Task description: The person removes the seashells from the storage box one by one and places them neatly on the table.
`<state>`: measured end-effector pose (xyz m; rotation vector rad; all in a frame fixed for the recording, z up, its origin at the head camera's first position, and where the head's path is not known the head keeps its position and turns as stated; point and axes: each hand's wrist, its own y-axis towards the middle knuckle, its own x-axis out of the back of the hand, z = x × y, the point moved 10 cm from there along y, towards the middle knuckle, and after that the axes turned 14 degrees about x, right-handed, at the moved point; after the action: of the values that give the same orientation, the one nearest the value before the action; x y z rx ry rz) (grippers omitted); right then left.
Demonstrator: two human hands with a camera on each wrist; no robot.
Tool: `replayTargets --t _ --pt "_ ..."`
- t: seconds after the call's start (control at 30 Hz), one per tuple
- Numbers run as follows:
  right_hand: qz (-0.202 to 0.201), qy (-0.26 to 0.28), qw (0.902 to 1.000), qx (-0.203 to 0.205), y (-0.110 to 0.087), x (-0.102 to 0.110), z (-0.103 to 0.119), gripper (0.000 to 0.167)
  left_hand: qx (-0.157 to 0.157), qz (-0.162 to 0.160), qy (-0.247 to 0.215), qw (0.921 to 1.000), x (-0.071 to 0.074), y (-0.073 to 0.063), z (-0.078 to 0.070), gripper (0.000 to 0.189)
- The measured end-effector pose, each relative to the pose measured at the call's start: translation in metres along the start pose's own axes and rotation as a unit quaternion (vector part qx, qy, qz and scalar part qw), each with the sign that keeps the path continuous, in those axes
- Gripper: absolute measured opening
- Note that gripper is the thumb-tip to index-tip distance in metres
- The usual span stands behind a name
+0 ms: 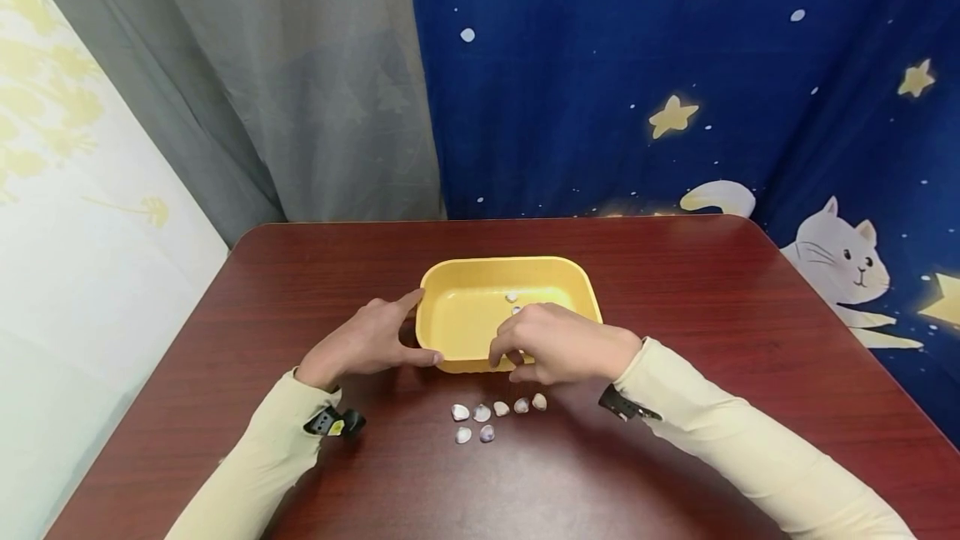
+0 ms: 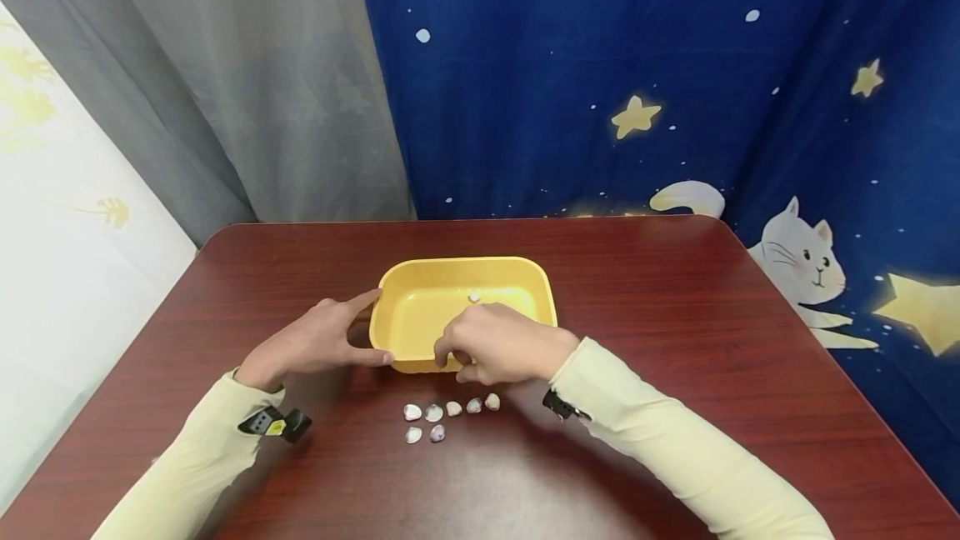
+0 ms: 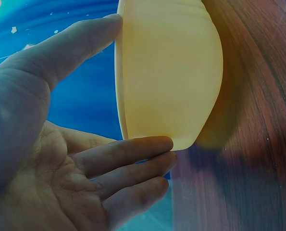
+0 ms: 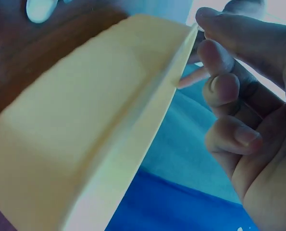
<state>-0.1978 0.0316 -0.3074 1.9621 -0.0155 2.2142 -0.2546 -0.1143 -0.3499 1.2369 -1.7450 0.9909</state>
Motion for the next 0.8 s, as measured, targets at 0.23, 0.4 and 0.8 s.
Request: replayTargets --t 0.23,0.4,0.8 --pt "-0.005 -0.012 0.9999 -0.006 0.0 0.014 -0.011 0.017 0.013 0.004 0.001 0.9999 0.0 0.0 0.002 0.096" --pt "-0.007 -0.014 0.9998 -0.008 0.002 0.02 -0.019 0.017 0.015 0.002 0.007 0.9999 0.0 0.001 0.003 0.099" --pt "-0.001 -0.021 0.9991 -0.037 0.006 0.024 -0.046 0.015 0.023 0.006 0.003 0.9997 -0.003 0.001 0.004 0.1"
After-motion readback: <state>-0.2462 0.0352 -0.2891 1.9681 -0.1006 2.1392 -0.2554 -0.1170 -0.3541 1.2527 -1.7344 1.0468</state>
